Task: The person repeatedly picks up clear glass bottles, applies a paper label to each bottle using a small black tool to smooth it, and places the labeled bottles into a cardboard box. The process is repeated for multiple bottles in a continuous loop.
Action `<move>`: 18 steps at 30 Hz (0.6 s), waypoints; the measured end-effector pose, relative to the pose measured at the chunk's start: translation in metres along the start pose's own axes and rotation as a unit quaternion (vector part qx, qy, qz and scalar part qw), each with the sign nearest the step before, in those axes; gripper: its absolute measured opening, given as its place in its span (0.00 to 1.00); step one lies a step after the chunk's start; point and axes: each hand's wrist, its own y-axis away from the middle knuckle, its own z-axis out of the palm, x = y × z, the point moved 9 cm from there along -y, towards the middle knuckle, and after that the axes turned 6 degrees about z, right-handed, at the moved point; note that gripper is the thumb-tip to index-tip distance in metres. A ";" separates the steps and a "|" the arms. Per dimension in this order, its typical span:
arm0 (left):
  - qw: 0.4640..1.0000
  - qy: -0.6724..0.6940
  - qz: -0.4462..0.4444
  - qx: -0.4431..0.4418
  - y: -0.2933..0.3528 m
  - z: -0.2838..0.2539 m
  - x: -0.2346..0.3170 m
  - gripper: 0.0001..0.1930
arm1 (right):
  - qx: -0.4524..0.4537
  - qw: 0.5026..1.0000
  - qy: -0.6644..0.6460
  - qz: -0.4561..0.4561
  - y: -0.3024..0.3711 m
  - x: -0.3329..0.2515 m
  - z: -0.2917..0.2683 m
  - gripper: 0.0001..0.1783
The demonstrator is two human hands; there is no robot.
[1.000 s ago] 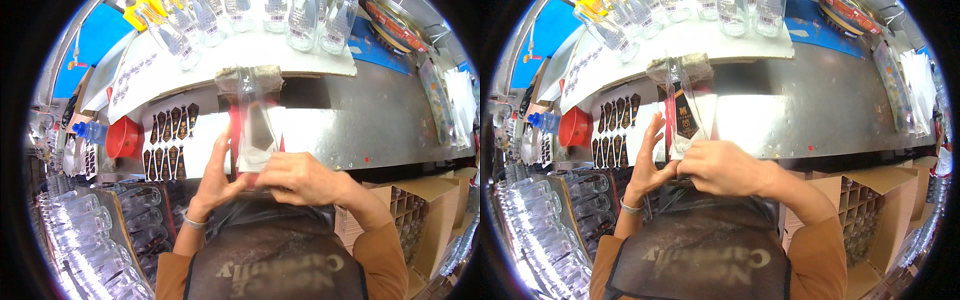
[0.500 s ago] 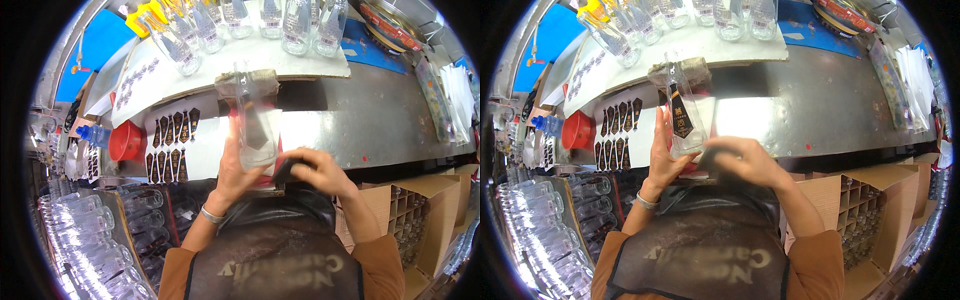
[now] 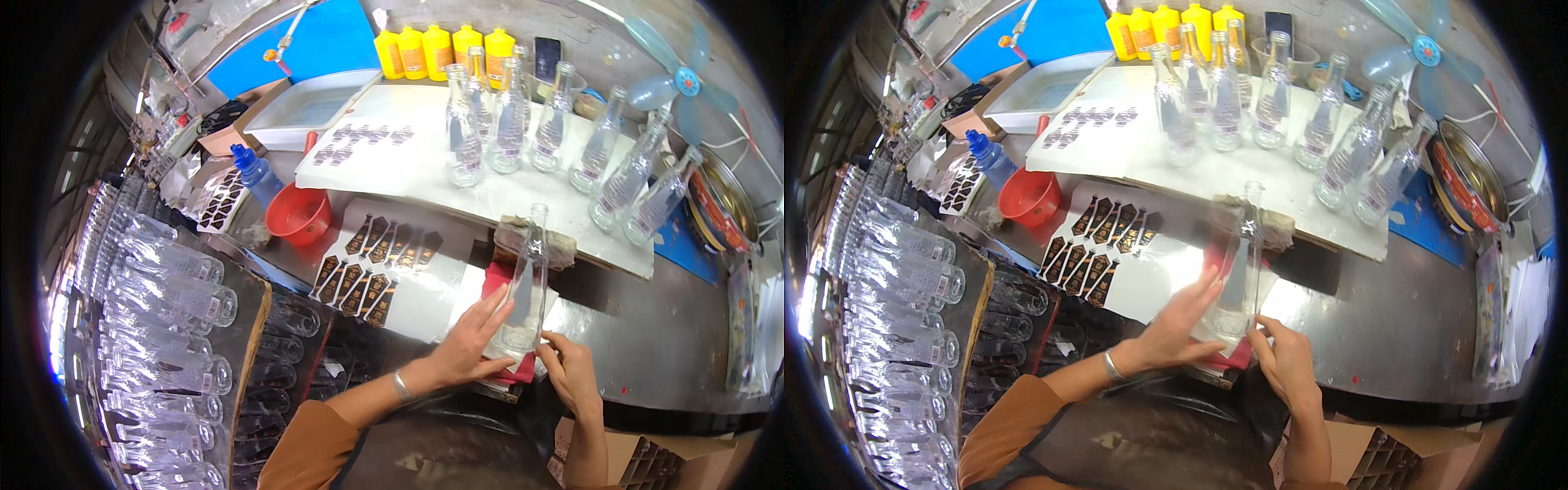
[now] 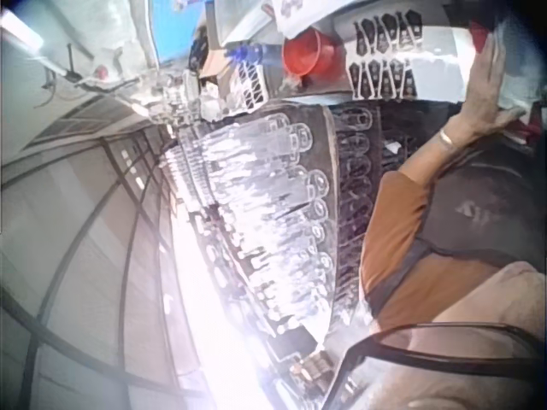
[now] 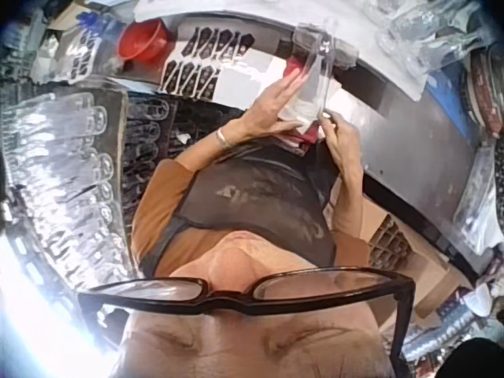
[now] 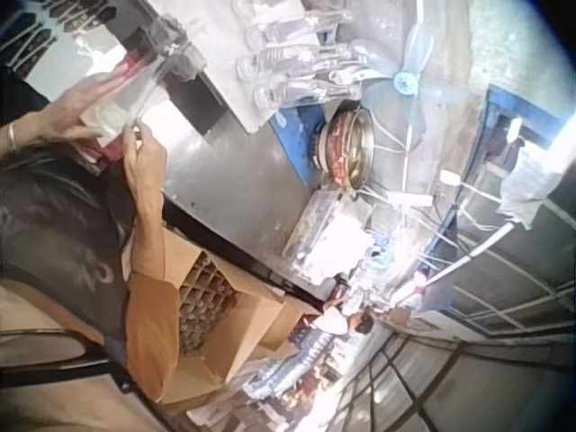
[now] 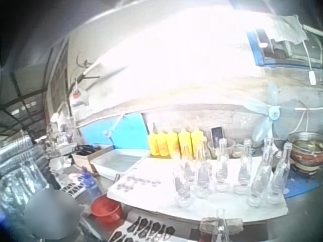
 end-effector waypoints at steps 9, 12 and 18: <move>0.824 -0.431 -0.306 0.204 -0.006 -0.279 -0.280 0.43 | 0.008 0.999 -0.029 0.013 0.000 0.026 -0.011 0.16; 0.816 -0.408 -0.398 0.100 -0.011 -0.276 -0.298 0.40 | 0.050 0.998 -0.020 -0.031 0.000 0.027 -0.010 0.16; 0.859 -0.445 -0.237 0.085 -0.019 -0.233 -0.225 0.38 | 0.030 0.999 -0.018 -0.025 0.006 0.019 -0.007 0.19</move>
